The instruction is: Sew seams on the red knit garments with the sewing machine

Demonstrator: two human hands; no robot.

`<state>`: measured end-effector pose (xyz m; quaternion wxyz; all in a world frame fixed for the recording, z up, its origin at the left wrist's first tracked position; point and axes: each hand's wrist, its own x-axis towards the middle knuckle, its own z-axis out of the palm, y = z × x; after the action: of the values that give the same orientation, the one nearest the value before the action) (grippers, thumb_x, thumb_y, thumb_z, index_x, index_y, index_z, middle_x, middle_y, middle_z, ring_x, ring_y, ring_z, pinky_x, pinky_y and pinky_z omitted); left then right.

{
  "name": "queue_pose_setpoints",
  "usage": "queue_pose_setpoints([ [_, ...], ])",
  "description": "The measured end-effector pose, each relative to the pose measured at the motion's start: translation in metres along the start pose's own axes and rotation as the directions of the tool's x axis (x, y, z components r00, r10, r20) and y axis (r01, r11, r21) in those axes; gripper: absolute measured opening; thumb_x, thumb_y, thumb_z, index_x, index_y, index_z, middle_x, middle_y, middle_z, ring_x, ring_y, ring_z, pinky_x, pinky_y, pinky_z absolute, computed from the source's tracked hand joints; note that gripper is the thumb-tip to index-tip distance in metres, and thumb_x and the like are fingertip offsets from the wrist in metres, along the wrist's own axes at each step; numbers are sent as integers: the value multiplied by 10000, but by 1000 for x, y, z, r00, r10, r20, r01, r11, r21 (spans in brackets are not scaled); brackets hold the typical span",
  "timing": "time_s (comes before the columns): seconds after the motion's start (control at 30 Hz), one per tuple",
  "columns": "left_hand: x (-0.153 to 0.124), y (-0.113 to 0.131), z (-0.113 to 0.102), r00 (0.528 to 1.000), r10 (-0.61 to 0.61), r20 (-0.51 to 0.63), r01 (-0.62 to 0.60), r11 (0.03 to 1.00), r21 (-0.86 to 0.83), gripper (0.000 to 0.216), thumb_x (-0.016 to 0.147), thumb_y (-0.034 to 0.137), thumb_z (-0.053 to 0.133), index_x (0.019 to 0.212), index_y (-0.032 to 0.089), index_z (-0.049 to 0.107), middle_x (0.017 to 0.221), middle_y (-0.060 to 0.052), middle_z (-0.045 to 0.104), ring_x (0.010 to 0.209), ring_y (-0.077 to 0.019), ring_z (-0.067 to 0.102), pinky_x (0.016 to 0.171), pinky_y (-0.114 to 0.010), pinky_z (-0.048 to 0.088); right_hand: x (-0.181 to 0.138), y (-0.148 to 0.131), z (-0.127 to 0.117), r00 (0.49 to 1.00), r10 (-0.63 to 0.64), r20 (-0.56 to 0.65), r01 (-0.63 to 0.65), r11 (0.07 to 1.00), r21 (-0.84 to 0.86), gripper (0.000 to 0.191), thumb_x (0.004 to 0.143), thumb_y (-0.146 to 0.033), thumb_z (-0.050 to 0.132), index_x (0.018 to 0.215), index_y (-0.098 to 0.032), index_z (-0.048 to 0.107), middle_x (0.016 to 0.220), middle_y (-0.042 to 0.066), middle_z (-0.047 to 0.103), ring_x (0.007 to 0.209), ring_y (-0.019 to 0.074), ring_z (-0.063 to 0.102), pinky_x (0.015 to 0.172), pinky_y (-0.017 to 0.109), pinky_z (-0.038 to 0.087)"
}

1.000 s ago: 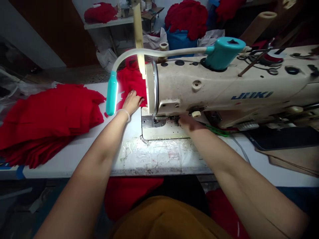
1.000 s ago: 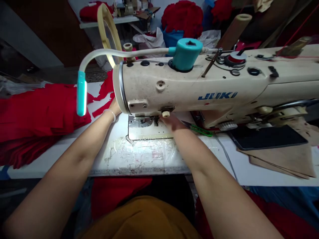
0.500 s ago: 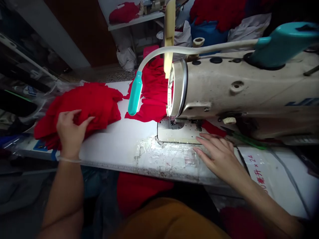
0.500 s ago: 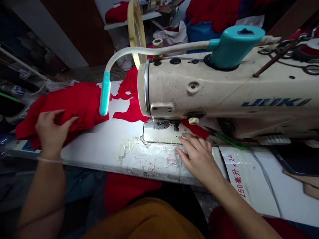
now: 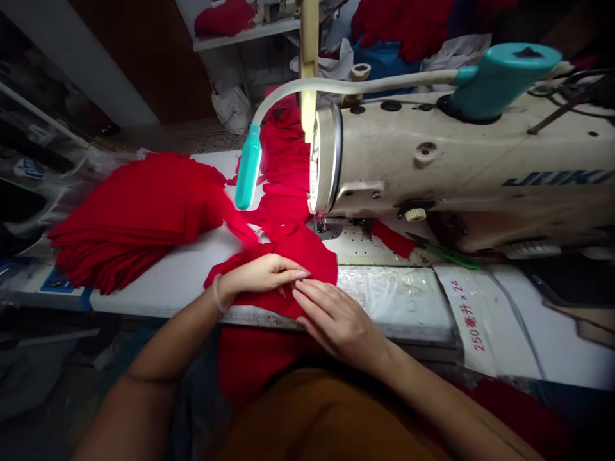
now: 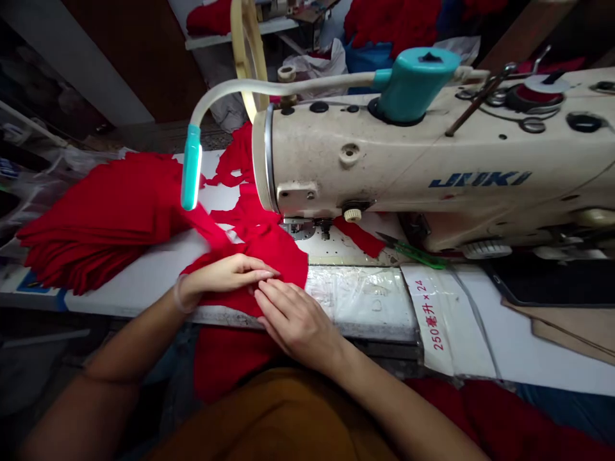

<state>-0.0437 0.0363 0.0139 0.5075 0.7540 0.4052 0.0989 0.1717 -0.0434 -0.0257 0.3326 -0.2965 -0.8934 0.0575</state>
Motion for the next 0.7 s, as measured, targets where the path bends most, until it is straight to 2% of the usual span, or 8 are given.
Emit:
queue_pose_setpoints([
  [0.1, 17, -21, 2, 984, 54, -172, 5, 945, 326, 314, 997, 385, 479, 1064, 197, 721, 1027, -72, 749, 934, -213, 690, 890, -328, 529, -3, 6, 11, 995, -6, 103, 14, 997, -81, 273, 969, -258, 555, 1168, -99, 655, 1219, 160, 685, 1117, 283, 628, 912, 427, 544],
  [0.17, 15, -35, -15, 930, 48, -364, 175, 813, 555, 318, 987, 413, 499, 1080, 178, 692, 1056, -115, 733, 986, -260, 679, 911, -373, 519, -9, 9, 9, 983, -5, 185, 8, 1000, -11, 201, 971, -278, 557, 1025, -123, 673, 1143, 137, 705, 1043, 266, 629, 859, 409, 534],
  [0.23, 6, -46, -38, 836, -40, -547, 434, 660, 614, 359, 972, 439, 516, 1144, 151, 646, 1054, -159, 719, 971, -304, 682, 850, -396, 531, -12, 10, 3, 972, -10, 235, -15, 994, 106, 191, 978, -291, 551, 896, -151, 651, 1087, 109, 707, 992, 230, 614, 832, 373, 512],
  [0.3, -4, -51, -58, 700, -128, -703, 647, 531, 548, 369, 965, 414, 516, 1178, 135, 626, 1028, -186, 709, 905, -330, 692, 768, -401, 534, -10, 9, -2, 971, -4, 240, -41, 982, 183, 227, 989, -281, 533, 811, -165, 614, 1009, 85, 702, 932, 194, 596, 808, 342, 481],
  [0.37, -9, -47, -67, 604, -119, -788, 724, 496, 480, 336, 967, 377, 502, 1168, 147, 642, 1047, -187, 699, 877, -333, 692, 747, -408, 525, -6, 8, -1, 972, 7, 235, -57, 977, 206, 256, 1000, -263, 512, 776, -168, 592, 924, 68, 684, 873, 173, 571, 795, 330, 446],
  [0.43, -3, -36, -62, 629, -40, -776, 637, 598, 486, 309, 978, 395, 491, 1069, 168, 680, 1038, -153, 697, 871, -302, 682, 773, -394, 519, -1, 8, 3, 972, 16, 236, -65, 977, 203, 272, 1006, -263, 499, 765, -167, 582, 854, 55, 654, 820, 162, 537, 771, 322, 416],
  [0.57, 40, -15, -35, 861, 86, -502, 216, 831, 512, 383, 930, 527, 580, 864, 163, 681, 902, -88, 691, 800, -221, 640, 781, -333, 509, 5, 5, 18, 975, -4, 222, -42, 978, 205, 277, 1004, -272, 502, 754, -172, 565, 790, 41, 607, 751, 159, 487, 713, 314, 399],
  [0.7, 59, 5, -31, 897, 99, -431, 84, 918, 386, 270, 899, 405, 650, 854, 140, 677, 845, -72, 675, 751, -196, 619, 742, -317, 500, 3, 3, 23, 992, 118, 46, -125, 970, 210, 94, 985, -221, 524, 933, -169, 583, 894, 74, 614, 834, 183, 541, 761, 326, 482],
])
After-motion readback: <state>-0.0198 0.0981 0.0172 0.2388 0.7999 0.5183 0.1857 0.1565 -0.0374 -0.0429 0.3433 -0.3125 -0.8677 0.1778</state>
